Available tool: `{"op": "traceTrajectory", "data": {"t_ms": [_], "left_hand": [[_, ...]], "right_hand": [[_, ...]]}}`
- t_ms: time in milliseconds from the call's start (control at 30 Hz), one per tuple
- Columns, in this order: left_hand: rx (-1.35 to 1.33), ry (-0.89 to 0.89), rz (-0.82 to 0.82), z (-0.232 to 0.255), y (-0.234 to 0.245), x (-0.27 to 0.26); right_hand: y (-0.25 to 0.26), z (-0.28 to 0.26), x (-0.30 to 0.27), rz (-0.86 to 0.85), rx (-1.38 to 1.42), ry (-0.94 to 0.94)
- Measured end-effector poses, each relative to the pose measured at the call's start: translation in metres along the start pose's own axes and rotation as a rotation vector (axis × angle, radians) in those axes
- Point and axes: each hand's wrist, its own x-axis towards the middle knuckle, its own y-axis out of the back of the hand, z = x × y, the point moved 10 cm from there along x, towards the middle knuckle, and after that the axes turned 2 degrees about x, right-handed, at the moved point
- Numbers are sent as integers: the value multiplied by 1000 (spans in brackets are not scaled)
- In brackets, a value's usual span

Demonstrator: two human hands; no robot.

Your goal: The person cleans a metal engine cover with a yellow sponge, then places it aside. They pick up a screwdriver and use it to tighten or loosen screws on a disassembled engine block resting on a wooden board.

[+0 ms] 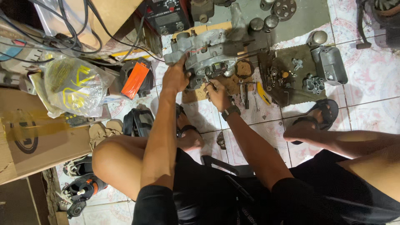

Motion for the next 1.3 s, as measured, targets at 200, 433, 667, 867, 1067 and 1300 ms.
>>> {"op": "traceTrajectory", "data": {"t_ms": [200, 433, 667, 867, 1067, 1300], "left_hand": [[-720, 346, -67, -96, -106, 6], [-603, 112, 72, -92, -129, 54], [-439, 363, 401, -97, -57, 7], [-257, 204, 313, -59, -13, -3], [-237, -109, 305, -6, 11, -4], [-110, -33, 316, -25, -10, 10]], "right_hand": [[1, -8, -11, -69, -39, 25], [-6, -6, -24, -137, -91, 73], [-10, 4, -14, -125, -26, -16], [-12, 17, 14, -68, 15, -52], [-12, 25, 20, -3, 76, -81], [-14, 23, 21, -7, 92, -92]]}}
